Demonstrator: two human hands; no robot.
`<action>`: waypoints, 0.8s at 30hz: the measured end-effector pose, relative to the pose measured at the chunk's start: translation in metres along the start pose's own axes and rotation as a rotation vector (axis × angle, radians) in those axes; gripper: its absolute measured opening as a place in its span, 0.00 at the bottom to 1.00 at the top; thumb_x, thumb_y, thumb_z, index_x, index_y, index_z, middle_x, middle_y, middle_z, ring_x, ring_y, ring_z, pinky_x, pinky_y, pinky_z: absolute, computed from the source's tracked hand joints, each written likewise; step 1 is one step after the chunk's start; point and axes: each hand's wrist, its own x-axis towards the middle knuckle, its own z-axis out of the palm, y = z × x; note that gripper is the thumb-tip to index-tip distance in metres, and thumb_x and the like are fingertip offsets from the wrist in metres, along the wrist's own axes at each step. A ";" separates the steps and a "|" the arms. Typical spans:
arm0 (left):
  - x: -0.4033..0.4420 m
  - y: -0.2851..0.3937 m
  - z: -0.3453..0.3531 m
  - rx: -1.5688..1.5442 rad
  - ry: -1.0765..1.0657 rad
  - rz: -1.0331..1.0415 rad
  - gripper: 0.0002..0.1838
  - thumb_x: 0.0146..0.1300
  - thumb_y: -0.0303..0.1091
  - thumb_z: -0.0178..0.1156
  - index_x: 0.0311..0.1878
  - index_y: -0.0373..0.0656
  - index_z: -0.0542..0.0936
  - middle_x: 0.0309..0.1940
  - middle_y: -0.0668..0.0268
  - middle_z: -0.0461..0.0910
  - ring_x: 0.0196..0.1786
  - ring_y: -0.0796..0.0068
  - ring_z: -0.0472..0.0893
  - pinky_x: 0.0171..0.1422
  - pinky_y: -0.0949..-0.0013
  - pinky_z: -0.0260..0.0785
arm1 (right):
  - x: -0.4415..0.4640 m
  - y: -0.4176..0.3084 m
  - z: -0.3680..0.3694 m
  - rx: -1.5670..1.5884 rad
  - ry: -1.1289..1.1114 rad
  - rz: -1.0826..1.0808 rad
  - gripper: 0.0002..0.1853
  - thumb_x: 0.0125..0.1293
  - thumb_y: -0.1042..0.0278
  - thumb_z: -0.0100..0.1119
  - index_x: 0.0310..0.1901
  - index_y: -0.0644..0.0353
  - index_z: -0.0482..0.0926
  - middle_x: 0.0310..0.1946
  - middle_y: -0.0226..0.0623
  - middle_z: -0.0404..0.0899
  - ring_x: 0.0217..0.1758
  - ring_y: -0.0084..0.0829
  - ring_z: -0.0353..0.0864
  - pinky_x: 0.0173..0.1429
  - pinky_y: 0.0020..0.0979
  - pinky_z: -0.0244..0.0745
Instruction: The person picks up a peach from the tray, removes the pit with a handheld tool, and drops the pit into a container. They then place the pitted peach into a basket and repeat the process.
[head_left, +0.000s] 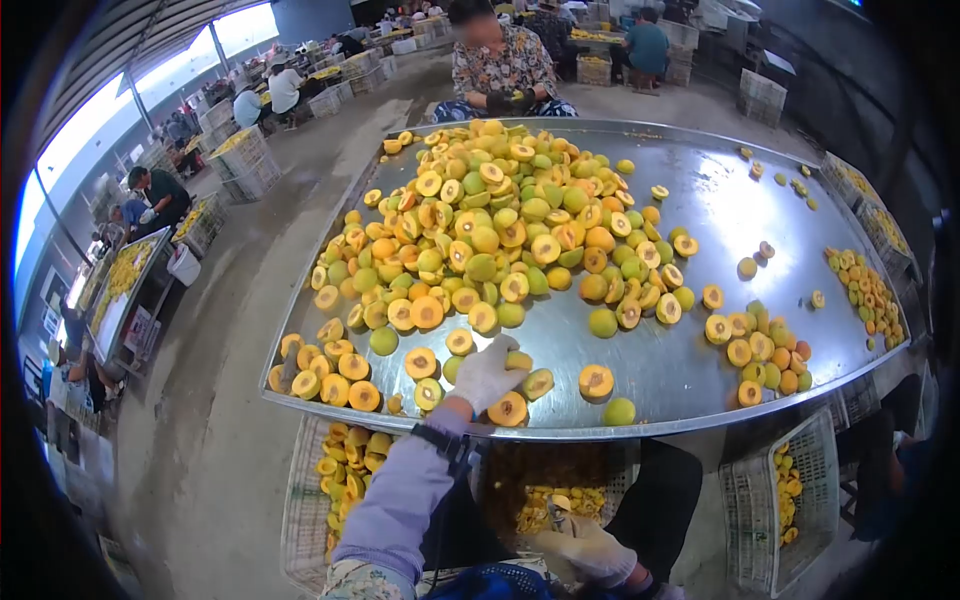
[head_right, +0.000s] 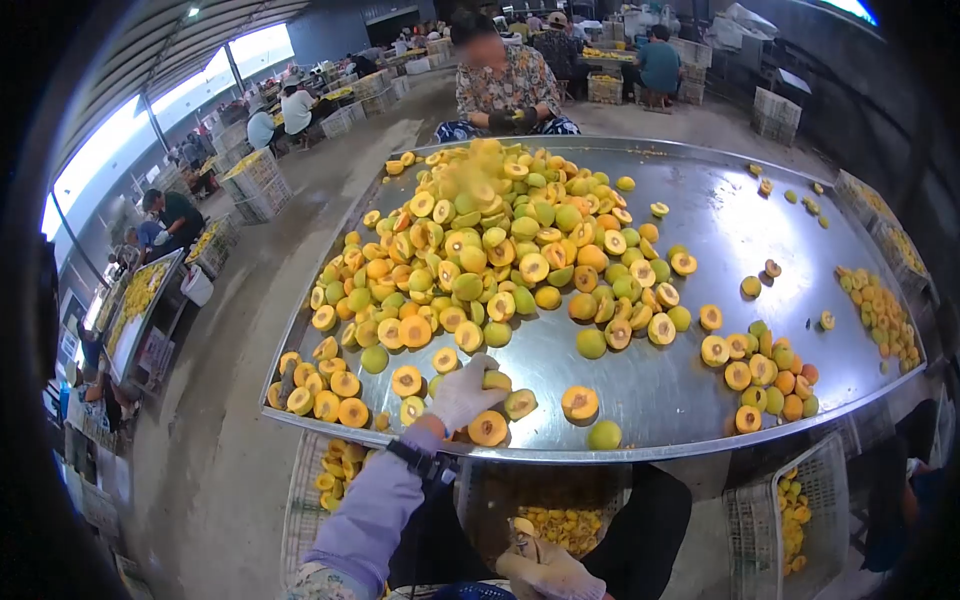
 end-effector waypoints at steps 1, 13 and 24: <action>-0.018 0.017 -0.010 -0.215 0.050 0.004 0.28 0.57 0.44 0.66 0.58 0.44 0.71 0.42 0.51 0.83 0.46 0.55 0.84 0.53 0.59 0.75 | -0.002 0.000 -0.003 0.050 -0.052 0.055 0.11 0.66 0.62 0.60 0.44 0.60 0.81 0.27 0.28 0.79 0.26 0.20 0.75 0.32 0.22 0.70; -0.158 0.105 -0.017 -0.370 -0.190 0.310 0.28 0.57 0.39 0.71 0.58 0.42 0.72 0.47 0.61 0.81 0.53 0.67 0.81 0.59 0.67 0.72 | -0.014 -0.025 0.014 -0.072 0.115 0.030 0.12 0.66 0.60 0.58 0.28 0.55 0.75 0.13 0.24 0.69 0.13 0.19 0.68 0.18 0.22 0.60; -0.183 0.092 -0.008 -1.591 -0.065 -0.062 0.20 0.57 0.24 0.62 0.53 0.38 0.69 0.54 0.53 0.77 0.49 0.60 0.83 0.49 0.64 0.78 | -0.031 -0.007 0.018 -0.117 0.016 -0.167 0.10 0.69 0.60 0.58 0.35 0.57 0.77 0.18 0.25 0.74 0.18 0.17 0.71 0.23 0.20 0.65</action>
